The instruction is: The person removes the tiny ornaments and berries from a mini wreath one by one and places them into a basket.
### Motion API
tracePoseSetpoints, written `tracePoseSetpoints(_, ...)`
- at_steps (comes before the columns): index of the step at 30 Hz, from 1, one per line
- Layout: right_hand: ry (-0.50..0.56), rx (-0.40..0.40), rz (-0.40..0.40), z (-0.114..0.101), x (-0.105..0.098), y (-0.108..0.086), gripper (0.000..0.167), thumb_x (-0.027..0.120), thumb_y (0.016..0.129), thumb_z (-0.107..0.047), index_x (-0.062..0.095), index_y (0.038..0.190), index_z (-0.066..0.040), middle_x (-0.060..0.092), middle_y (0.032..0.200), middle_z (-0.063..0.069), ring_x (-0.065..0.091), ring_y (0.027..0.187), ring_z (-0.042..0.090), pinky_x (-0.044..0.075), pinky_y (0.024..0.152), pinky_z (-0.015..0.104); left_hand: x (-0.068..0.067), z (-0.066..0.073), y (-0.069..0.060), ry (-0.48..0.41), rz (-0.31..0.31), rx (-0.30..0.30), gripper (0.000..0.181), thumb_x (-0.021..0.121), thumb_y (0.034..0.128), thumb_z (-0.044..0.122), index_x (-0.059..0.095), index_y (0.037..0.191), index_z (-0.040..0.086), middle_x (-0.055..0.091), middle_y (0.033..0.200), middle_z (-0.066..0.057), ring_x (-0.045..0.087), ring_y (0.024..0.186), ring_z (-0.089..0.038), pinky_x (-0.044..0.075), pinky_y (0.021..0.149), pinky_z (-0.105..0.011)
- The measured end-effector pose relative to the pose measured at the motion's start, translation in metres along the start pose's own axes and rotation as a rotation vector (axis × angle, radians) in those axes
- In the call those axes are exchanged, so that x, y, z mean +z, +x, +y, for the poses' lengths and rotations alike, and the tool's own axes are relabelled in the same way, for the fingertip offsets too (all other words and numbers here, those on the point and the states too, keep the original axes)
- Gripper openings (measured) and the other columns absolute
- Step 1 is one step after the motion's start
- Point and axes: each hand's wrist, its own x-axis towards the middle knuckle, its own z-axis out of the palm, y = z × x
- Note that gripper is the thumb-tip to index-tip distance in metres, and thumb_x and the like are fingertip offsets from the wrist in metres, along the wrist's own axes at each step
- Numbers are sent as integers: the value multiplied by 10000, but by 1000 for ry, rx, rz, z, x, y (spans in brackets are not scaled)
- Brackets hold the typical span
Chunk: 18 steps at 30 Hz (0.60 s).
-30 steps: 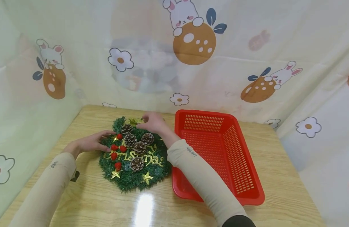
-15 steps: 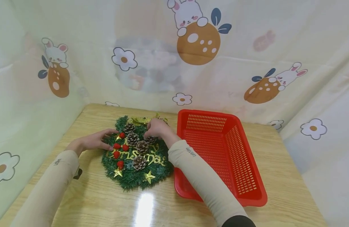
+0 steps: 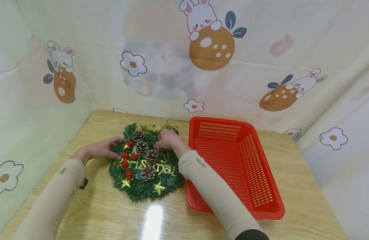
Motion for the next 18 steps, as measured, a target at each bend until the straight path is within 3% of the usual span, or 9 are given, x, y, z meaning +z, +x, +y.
tracePoseSetpoints(6,4,-23,45,-2,-5,-5,507,664,912,-121,316,544,-147,216,510,-38,225,437,113,275,459,260,0,-1,1,15,-3,6,814,743,881,265,275,1525,95,214,1541,-269,208,1378,-536,250,1051,-688)
tracePoseSetpoints(11,20,-53,82,-2,-11,-9,356,670,889,-100,417,640,-124,305,597,-26,241,496,118,277,502,264,2,0,0,21,4,1,825,751,872,272,278,1524,91,202,1550,-266,216,1377,-533,251,1049,-688)
tracePoseSetpoints(14,31,-75,109,-1,-14,-13,60,679,887,-129,657,888,-73,583,822,22,438,631,138,401,591,272,2,0,0,16,8,11,816,750,875,262,285,1524,91,223,1542,-254,229,1377,-512,250,1052,-684)
tracePoseSetpoints(16,39,-87,129,0,-16,-14,246,689,888,-158,685,1107,-47,653,1076,63,565,819,165,488,717,288,2,-1,0,12,8,20,812,745,880,253,281,1525,83,237,1532,-255,237,1374,-504,255,1048,-682)
tracePoseSetpoints(18,77,-95,137,1,-17,-16,428,688,899,-182,615,1294,-35,611,1276,109,593,1037,228,513,856,348,2,-1,1,10,8,22,810,745,881,247,282,1526,86,249,1528,-249,245,1374,-491,255,1048,-680)
